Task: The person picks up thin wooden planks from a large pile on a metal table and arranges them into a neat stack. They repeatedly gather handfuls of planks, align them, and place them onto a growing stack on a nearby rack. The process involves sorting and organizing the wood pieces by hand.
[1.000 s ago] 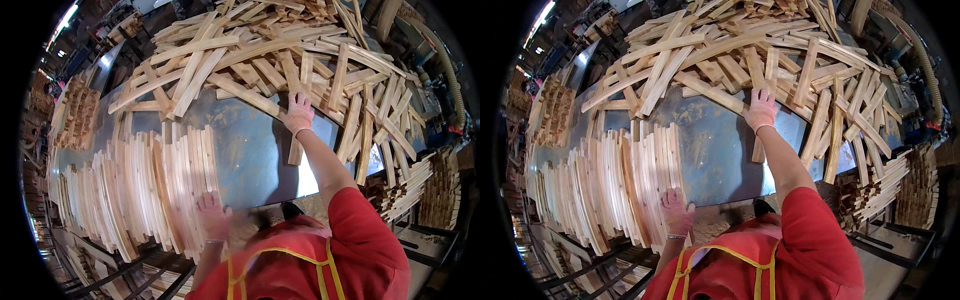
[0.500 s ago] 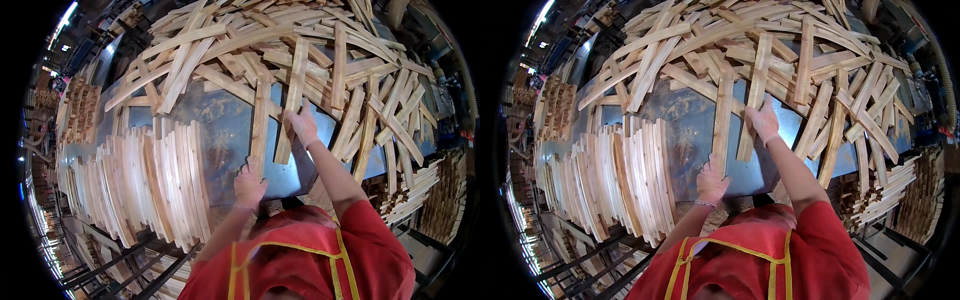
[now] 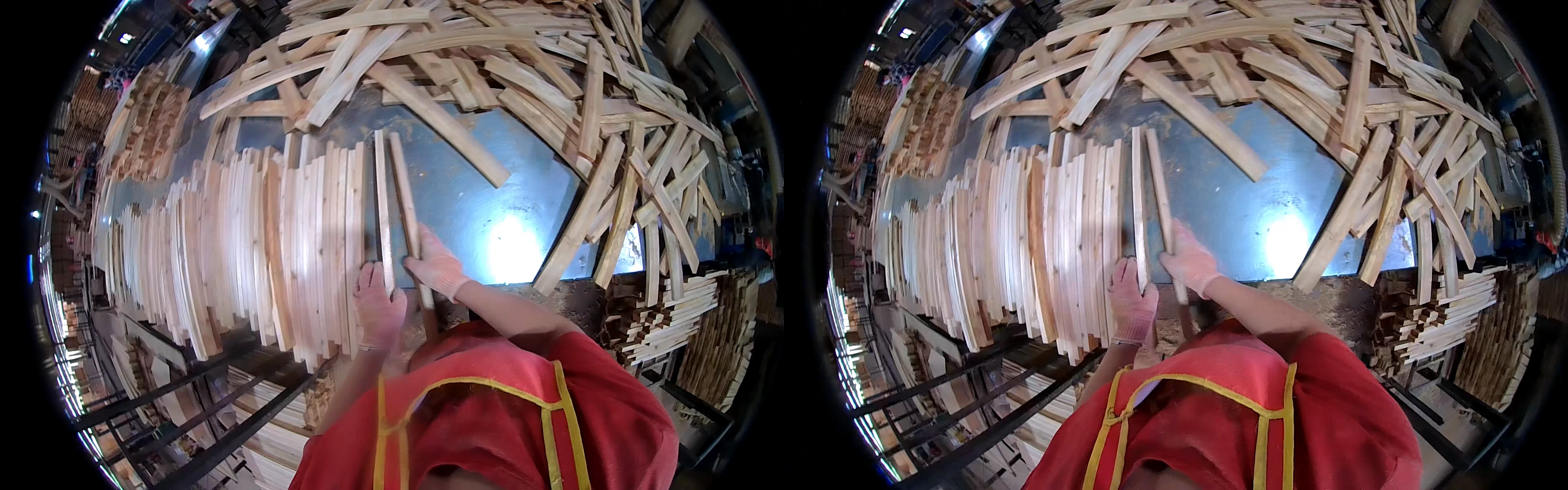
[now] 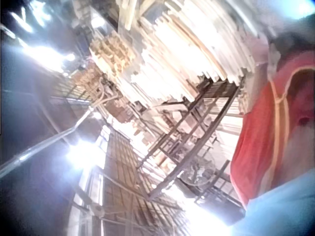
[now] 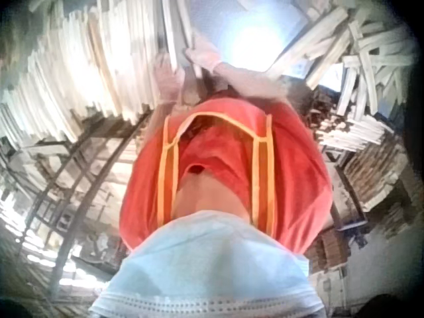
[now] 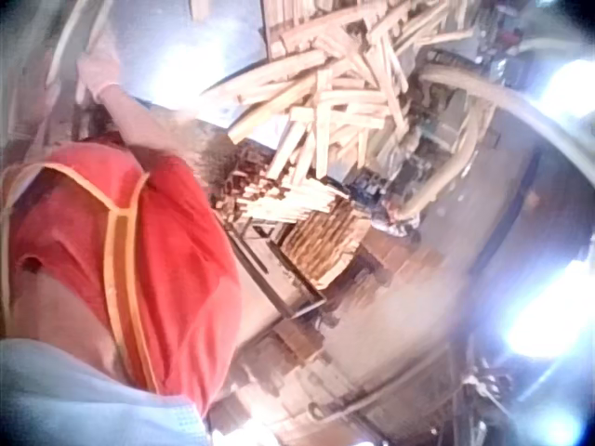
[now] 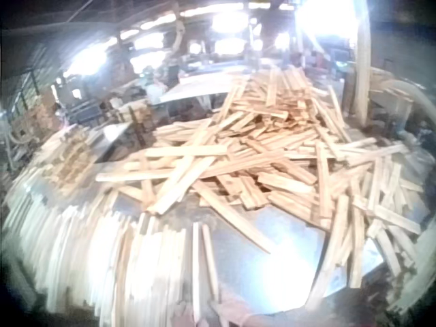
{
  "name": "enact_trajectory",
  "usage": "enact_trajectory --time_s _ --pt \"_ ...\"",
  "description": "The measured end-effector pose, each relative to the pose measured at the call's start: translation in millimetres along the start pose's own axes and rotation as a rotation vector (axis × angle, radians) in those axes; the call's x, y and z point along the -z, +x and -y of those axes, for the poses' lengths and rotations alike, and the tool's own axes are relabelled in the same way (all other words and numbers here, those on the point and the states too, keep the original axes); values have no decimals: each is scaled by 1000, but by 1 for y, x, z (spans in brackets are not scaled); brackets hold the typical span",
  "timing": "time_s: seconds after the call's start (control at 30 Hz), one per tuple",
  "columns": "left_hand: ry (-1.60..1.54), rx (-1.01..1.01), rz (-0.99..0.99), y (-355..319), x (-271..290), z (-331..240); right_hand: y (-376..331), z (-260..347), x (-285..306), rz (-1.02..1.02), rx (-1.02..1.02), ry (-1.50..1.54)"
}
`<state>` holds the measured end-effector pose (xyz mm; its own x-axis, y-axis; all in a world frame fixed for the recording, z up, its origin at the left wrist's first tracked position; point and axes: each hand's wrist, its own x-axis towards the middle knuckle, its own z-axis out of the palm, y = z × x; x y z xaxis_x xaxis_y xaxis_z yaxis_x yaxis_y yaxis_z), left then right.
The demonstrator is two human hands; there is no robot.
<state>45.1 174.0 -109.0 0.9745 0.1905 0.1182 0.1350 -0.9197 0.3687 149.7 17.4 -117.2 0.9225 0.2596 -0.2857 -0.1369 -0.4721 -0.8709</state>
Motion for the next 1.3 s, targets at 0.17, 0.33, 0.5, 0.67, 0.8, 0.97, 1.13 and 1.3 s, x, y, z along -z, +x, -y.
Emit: enact_trajectory --time_s 0.17,0.33,0.5,0.67,0.8,0.97,1.13,1.3 --pt "244 -7 199 11 28 11 75 45 20 447 132 -123" --pt "89 42 297 19 39 8 121 -19 138 -605 155 -771" --pt "142 -172 124 23 7 -5 73 -11 162 -166 -96 -670" --pt "86 -144 242 49 -24 -58 -6 -9 161 -123 -16 -481" --pt "191 77 410 65 -41 -95 8 -99 274 -890 -279 -883" --pt "68 115 359 70 -56 -93 7 -109 267 -938 -390 -598" --pt "-559 248 519 46 -34 -51 -32 -40 137 -651 -314 259" --pt "-480 60 627 -17 -4 -1 9 -34 32 -458 -105 -173"
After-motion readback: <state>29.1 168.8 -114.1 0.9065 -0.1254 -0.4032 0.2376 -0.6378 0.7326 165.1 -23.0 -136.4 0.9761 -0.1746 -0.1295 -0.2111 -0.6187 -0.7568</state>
